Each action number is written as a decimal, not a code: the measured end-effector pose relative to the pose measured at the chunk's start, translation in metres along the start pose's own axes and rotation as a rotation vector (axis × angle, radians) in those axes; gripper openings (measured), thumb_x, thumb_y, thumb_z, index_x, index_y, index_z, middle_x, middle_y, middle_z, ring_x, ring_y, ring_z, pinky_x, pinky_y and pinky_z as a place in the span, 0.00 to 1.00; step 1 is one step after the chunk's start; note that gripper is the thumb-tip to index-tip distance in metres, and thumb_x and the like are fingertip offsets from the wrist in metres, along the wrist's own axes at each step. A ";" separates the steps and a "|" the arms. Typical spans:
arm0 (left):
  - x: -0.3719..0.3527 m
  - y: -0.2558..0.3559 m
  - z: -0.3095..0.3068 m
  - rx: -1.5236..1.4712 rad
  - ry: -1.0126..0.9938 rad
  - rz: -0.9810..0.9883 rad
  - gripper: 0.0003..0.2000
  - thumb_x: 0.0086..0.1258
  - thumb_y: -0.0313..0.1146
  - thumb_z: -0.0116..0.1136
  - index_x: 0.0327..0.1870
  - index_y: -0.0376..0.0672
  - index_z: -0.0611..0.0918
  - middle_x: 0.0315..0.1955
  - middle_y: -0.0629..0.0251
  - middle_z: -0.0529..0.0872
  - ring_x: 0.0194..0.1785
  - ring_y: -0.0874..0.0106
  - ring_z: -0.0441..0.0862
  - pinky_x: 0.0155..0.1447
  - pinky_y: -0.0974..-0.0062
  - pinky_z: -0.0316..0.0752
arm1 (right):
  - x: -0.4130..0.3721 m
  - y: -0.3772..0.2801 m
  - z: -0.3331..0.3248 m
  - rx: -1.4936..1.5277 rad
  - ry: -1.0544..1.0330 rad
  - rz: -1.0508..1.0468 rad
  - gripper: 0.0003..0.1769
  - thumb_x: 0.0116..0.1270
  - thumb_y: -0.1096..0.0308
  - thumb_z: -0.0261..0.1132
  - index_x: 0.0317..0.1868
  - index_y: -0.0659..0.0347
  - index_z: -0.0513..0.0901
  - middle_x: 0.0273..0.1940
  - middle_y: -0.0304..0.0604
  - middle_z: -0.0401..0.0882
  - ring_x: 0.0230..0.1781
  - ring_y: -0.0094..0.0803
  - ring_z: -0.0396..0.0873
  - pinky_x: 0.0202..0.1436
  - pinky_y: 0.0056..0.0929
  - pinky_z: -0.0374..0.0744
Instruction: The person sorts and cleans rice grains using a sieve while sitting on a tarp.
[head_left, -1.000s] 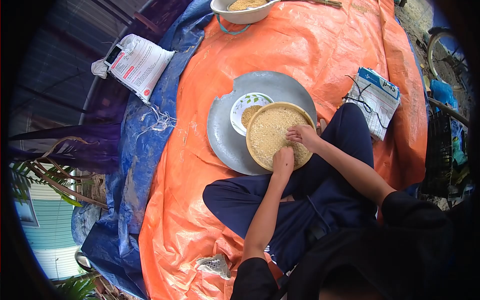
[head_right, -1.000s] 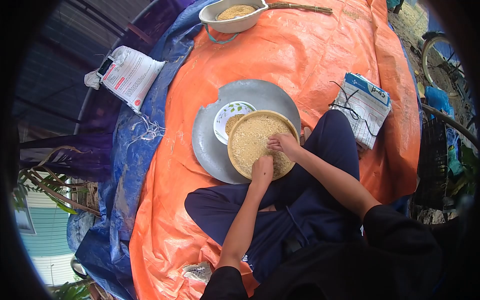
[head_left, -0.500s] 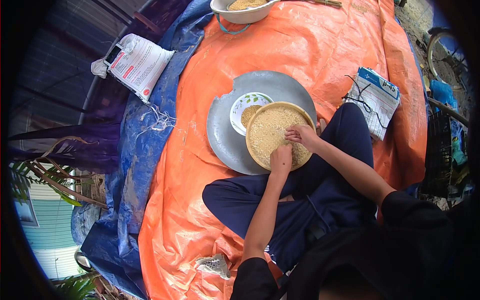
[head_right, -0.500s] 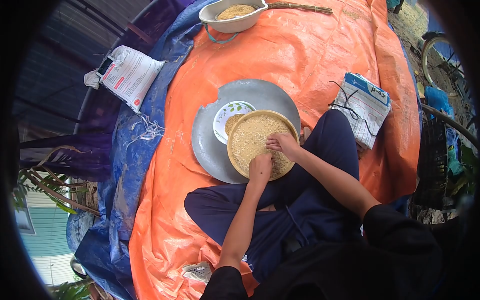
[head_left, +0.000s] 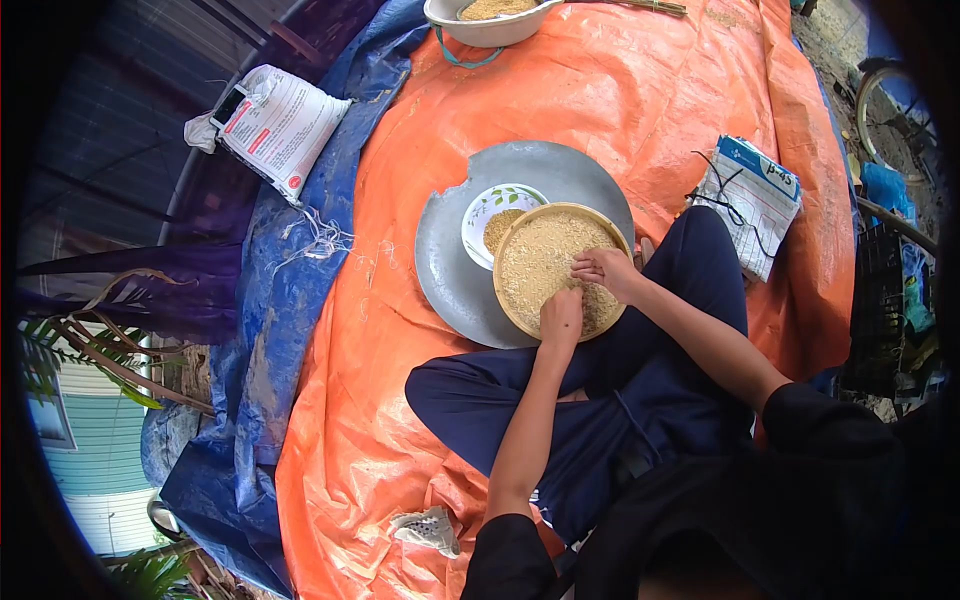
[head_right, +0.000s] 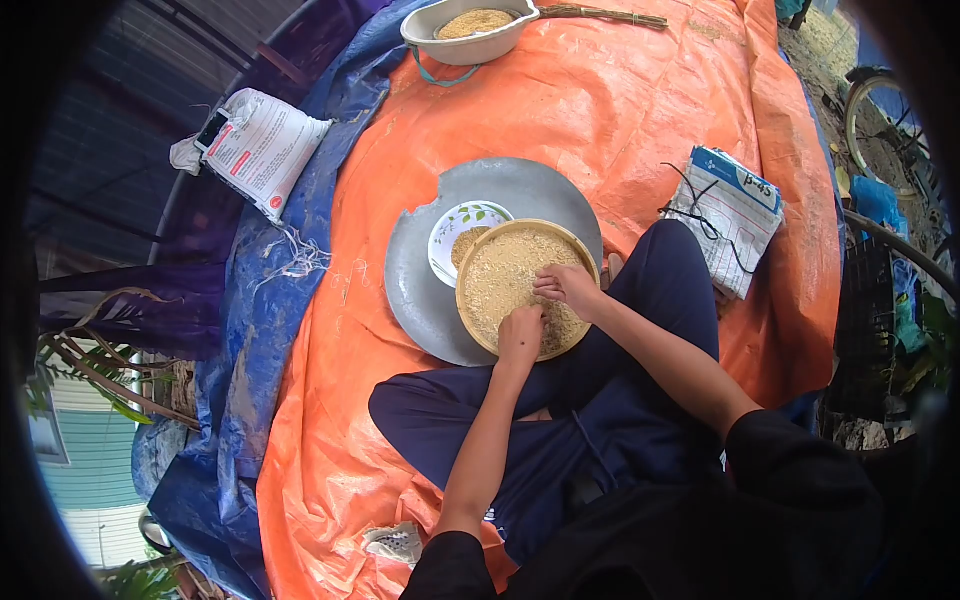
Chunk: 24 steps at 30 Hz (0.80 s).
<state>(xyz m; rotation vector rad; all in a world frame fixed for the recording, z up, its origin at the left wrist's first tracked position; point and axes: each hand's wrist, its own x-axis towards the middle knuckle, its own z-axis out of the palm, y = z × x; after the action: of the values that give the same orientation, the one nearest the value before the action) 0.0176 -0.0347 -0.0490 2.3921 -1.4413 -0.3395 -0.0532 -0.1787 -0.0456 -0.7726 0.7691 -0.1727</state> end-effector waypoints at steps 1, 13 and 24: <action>0.000 -0.001 0.001 -0.010 0.006 0.006 0.07 0.64 0.34 0.63 0.33 0.38 0.84 0.30 0.51 0.85 0.37 0.53 0.85 0.42 0.58 0.80 | 0.000 -0.001 0.000 0.000 -0.002 0.001 0.20 0.73 0.64 0.56 0.51 0.76 0.77 0.45 0.52 0.81 0.46 0.36 0.83 0.54 0.28 0.82; 0.000 0.005 -0.009 -0.029 -0.018 -0.012 0.08 0.65 0.34 0.63 0.33 0.39 0.84 0.30 0.50 0.85 0.37 0.52 0.85 0.42 0.57 0.80 | 0.000 0.000 -0.001 0.000 -0.003 -0.008 0.21 0.74 0.63 0.54 0.52 0.77 0.77 0.45 0.52 0.81 0.46 0.37 0.84 0.53 0.28 0.82; 0.001 -0.002 -0.021 -0.161 0.113 -0.027 0.08 0.64 0.34 0.64 0.34 0.38 0.85 0.30 0.51 0.85 0.37 0.52 0.85 0.41 0.58 0.78 | 0.001 0.002 -0.003 0.011 -0.017 -0.011 0.20 0.74 0.64 0.54 0.52 0.77 0.77 0.46 0.53 0.81 0.47 0.38 0.83 0.55 0.30 0.82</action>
<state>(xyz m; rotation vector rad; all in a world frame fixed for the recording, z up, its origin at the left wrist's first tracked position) 0.0276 -0.0319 -0.0306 2.2660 -1.2832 -0.3094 -0.0549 -0.1793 -0.0494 -0.7667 0.7472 -0.1797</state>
